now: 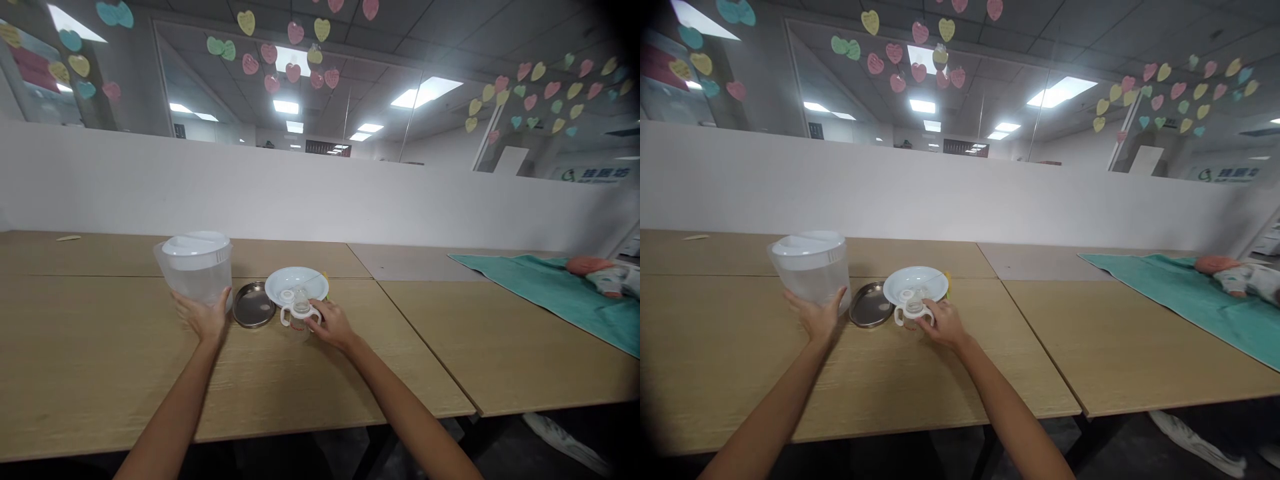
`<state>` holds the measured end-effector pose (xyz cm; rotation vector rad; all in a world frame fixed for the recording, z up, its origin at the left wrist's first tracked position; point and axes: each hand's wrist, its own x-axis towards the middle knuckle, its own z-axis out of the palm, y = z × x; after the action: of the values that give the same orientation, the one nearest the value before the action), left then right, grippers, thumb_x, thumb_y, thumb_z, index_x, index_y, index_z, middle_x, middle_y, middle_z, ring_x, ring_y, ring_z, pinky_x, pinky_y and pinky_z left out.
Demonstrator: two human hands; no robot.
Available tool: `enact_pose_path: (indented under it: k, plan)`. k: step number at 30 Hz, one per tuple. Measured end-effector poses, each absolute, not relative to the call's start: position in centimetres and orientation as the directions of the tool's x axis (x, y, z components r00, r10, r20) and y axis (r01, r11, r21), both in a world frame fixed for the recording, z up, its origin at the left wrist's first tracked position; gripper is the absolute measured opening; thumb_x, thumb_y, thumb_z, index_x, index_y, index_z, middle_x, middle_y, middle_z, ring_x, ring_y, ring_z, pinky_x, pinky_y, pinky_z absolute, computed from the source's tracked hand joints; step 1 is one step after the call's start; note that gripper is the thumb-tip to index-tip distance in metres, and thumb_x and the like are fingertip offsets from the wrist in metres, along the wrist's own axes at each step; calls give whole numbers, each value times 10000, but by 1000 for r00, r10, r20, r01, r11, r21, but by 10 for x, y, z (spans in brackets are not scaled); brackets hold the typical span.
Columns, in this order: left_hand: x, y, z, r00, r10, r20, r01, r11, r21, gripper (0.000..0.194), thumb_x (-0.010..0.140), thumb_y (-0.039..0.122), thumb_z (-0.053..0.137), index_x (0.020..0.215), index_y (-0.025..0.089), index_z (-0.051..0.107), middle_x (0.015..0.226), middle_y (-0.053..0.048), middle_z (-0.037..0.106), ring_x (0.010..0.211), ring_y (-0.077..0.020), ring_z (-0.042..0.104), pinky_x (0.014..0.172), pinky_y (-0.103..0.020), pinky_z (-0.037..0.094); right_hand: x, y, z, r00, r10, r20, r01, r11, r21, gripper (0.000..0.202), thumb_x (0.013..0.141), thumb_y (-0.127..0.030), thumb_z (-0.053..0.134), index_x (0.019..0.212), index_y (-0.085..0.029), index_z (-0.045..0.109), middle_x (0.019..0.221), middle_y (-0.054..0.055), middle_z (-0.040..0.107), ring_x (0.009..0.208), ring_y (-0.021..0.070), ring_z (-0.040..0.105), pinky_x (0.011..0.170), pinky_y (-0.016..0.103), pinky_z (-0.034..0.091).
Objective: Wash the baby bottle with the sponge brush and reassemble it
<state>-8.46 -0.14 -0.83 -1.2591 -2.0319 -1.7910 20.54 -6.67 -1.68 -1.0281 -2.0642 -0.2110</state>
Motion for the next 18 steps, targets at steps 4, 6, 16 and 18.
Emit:
enact_pose_path:
  k: [4, 6, 16, 18]
  plan:
    - [-79, -14, 1, -535, 392, 749, 774, -128, 620, 1148, 629, 590, 649, 1405, 29, 15, 1459, -271, 106, 1346, -395, 93, 1066, -583, 106, 209, -66, -17, -217, 633, 743, 738, 605, -299, 450, 871, -473, 410, 1132, -126, 531, 723, 36, 651, 660, 153, 580, 638, 240, 399]
    - [-71, -19, 5, -412, 342, 845, 818, -270, 508, 984, 696, 512, 620, 1393, 28, 121, 1444, -248, 181, 1341, -352, 156, 1082, -521, 141, 213, -62, -17, -47, 681, 731, 781, 481, -398, 400, 901, -443, 359, 1039, -133, 571, 600, -3, 592, 554, 123, 535, 570, 216, 358]
    - [-3, 15, 20, 380, 723, 577, 616, -663, 425, 333, 843, 353, 407, 1006, 175, 636, 1012, -71, 664, 949, -202, 575, 878, -327, 409, 227, -35, -25, 258, 851, 458, 906, -47, -421, 199, 850, -263, 469, 956, -152, 595, 925, 71, 647, 777, 150, 590, 627, 229, 346]
    - [9, 26, 24, 490, 759, 429, 591, -651, 477, 334, 816, 348, 435, 991, 169, 655, 968, -67, 681, 883, -195, 599, 816, -296, 430, 225, -35, -26, 232, 895, 381, 924, -81, -373, 229, 839, -273, 491, 999, -136, 582, 992, 98, 632, 836, 174, 596, 655, 244, 366]
